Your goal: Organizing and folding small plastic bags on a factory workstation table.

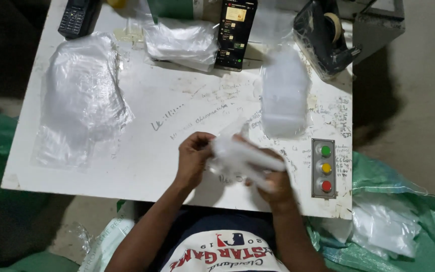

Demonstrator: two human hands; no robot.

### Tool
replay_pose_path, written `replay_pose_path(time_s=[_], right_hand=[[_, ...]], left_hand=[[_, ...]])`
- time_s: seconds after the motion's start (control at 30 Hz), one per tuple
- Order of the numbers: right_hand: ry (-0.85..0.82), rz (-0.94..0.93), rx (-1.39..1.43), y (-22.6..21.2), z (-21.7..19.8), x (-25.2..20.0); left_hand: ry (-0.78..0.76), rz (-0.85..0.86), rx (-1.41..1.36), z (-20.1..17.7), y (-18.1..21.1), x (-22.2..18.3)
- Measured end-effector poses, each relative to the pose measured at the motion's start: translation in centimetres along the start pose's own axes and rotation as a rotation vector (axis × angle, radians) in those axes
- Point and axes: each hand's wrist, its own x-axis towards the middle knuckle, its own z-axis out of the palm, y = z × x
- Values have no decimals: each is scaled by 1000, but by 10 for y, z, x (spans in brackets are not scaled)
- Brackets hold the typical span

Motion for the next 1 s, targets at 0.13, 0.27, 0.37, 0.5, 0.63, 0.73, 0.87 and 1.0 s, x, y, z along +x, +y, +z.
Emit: replay_pose_path(time_s=[0.13, 0.27, 0.37, 0.5, 0.63, 0.73, 0.87, 1.0], right_hand=[[-67, 237, -81, 8, 18, -6], [176, 412, 120, 13, -6, -1], [86, 311, 204, 6, -3, 26], [-262, -161, -822, -9, 20, 13], [99, -138, -696, 10, 26, 7], [194, -174, -561, 16, 22, 14], [101, -541, -963, 16, 24, 27], [63, -195, -633, 32, 4, 42]], left_hand=[[-233, 100, -176, -11, -42, 12], [-123, 736, 413, 1, 1, 0], [-134, 821, 644, 3, 7, 9], [-158, 954, 855, 2, -10, 19], [-268, 1307, 1096, 3, -41, 20], [-87, 1286, 1026, 14, -25, 26], [-56, 1411, 870, 38, 2, 27], [-151, 1542, 919, 46, 8, -2]])
